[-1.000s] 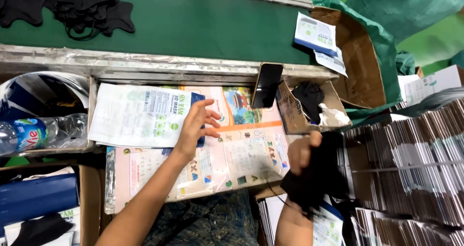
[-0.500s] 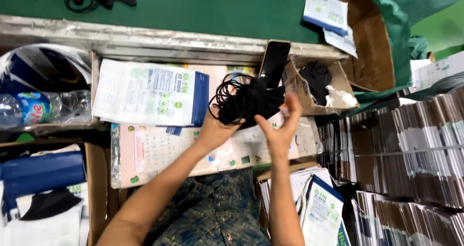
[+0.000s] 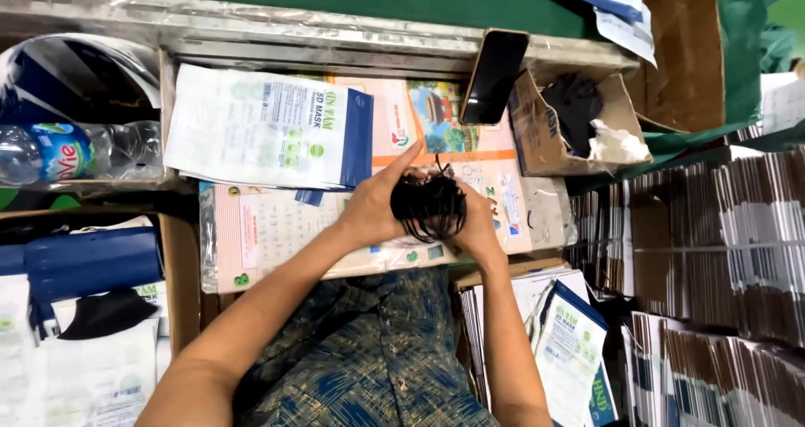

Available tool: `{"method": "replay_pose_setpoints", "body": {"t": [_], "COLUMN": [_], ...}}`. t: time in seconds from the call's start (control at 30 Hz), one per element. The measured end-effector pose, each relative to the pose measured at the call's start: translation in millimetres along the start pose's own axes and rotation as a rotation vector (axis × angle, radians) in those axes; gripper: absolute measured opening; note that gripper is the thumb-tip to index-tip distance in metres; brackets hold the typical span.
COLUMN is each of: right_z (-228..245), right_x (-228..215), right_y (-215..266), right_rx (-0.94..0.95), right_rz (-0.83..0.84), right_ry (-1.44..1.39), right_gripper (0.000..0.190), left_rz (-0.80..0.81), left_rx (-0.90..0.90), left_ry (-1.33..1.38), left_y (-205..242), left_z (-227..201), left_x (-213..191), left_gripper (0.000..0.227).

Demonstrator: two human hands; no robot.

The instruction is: Packing black 3D face masks into labeled plastic bags at an industrial workstation.

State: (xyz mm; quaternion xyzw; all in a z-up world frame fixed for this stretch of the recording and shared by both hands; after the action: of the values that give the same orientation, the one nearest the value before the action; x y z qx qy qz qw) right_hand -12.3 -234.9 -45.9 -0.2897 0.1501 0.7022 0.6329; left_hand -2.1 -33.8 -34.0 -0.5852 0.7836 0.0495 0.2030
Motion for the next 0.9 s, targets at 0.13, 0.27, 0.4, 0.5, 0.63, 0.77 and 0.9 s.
{"method": "replay_pose_setpoints", "body": {"t": [0.13, 0.27, 0.4, 0.5, 0.63, 0.77, 0.9], "right_z": [13, -42, -33, 27, -22, 1, -41], "right_x": [2, 17, 10, 14, 26, 25, 35], "right_y": [3, 7, 7, -2, -13, -12, -1], "right_rx": [-0.627, -0.105, -0.191, -0.517, -0.118, -0.169, -0.098], "right_rz": [-0.092, -0.007, -0.108, 0.064, 0.116, 0.139, 0.197], "right_ry": [0.446, -0.206, -0.416, 0.154, -0.214, -0.413, -0.636], "right_gripper": [0.057, 0.050, 0.054, 0.054, 0.076, 0.076, 0.080], "left_rz": [-0.097, -0.126, -0.287, 0.022, 0.006, 0.185, 0.244], "left_rx": [0.222, 0.158, 0.314, 0.123, 0.138, 0.225, 0.365], "left_ry": [0.036, -0.043, -0.202, 0.067, -0.061, -0.131, 0.045], "left_y": [6, 5, 4, 1, -8, -8, -11], "left_z": [4, -8, -33, -1, 4, 1, -45], "left_x": [17, 20, -10, 12, 18, 35, 8], "left_gripper": [0.117, 0.129, 0.131, 0.117, 0.113, 0.100, 0.087]}}
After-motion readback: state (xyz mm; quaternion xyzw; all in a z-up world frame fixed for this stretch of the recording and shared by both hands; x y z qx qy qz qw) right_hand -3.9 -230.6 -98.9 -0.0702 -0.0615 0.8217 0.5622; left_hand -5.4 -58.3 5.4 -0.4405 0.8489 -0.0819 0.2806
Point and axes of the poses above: each hand's wrist, its own y-axis away from the middle knuckle, its own x-axis out of the palm, z = x × y, the point moved 5 cm from there along -y, towards the middle knuckle, and after that the axes turned 8 degrees about -x, right-handed, at the moved point
